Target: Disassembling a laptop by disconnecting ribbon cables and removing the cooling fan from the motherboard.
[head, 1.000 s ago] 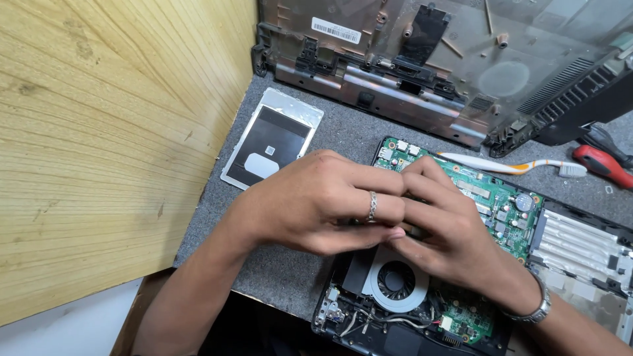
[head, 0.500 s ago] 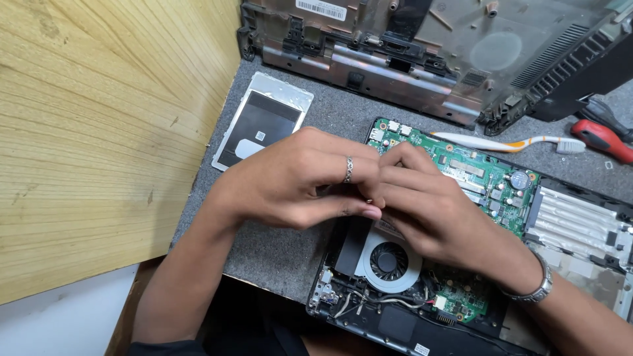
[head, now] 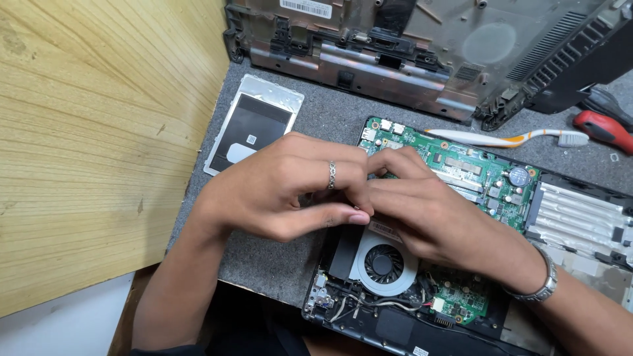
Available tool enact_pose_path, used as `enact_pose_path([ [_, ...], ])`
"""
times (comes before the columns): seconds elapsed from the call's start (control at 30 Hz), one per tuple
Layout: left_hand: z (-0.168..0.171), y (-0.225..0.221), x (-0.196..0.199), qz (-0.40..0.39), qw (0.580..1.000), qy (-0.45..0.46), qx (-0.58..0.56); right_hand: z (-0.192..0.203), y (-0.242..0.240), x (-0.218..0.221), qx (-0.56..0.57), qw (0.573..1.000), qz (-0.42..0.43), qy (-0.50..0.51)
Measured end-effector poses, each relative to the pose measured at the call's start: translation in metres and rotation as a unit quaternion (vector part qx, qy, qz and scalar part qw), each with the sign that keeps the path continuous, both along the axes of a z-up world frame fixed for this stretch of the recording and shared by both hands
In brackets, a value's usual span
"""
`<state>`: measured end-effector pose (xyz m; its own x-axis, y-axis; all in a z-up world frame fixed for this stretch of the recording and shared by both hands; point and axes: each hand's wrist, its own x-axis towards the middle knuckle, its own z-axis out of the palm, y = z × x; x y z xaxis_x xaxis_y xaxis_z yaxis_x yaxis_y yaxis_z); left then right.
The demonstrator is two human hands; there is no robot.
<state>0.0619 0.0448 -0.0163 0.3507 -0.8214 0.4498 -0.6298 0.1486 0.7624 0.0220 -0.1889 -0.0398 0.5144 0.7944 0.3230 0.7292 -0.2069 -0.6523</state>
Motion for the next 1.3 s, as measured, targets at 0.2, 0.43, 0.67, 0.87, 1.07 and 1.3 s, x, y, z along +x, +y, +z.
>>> enact_pose_path([
  [0.2, -0.010, -0.015, -0.006, 0.054, 0.993, -0.102, -0.020, -0.008, 0.002, -0.002, 0.018, 0.993, -0.048, -0.102],
  [0.43, 0.000, -0.008, -0.007, 0.026, 1.000, -0.013, 0.004, -0.002, 0.003, -0.005, -0.028, 0.999, -0.012, -0.033],
  [0.67, -0.007, -0.013, -0.009, 0.100, 0.990, -0.097, 0.005, 0.002, 0.002, -0.002, 0.009, 0.989, -0.090, -0.113],
  [0.87, 0.004, -0.009, -0.009, 0.075, 0.996, -0.048, 0.018, 0.001, 0.005, -0.003, 0.020, 0.991, -0.100, -0.090],
  [1.07, 0.001, -0.007, -0.008, 0.057, 0.998, -0.036, 0.006, 0.002, 0.002, -0.002, -0.002, 0.999, -0.036, -0.012],
  [1.3, -0.001, -0.013, -0.012, 0.104, 0.991, -0.086, 0.021, -0.002, 0.007, -0.005, -0.015, 0.996, -0.068, -0.059],
])
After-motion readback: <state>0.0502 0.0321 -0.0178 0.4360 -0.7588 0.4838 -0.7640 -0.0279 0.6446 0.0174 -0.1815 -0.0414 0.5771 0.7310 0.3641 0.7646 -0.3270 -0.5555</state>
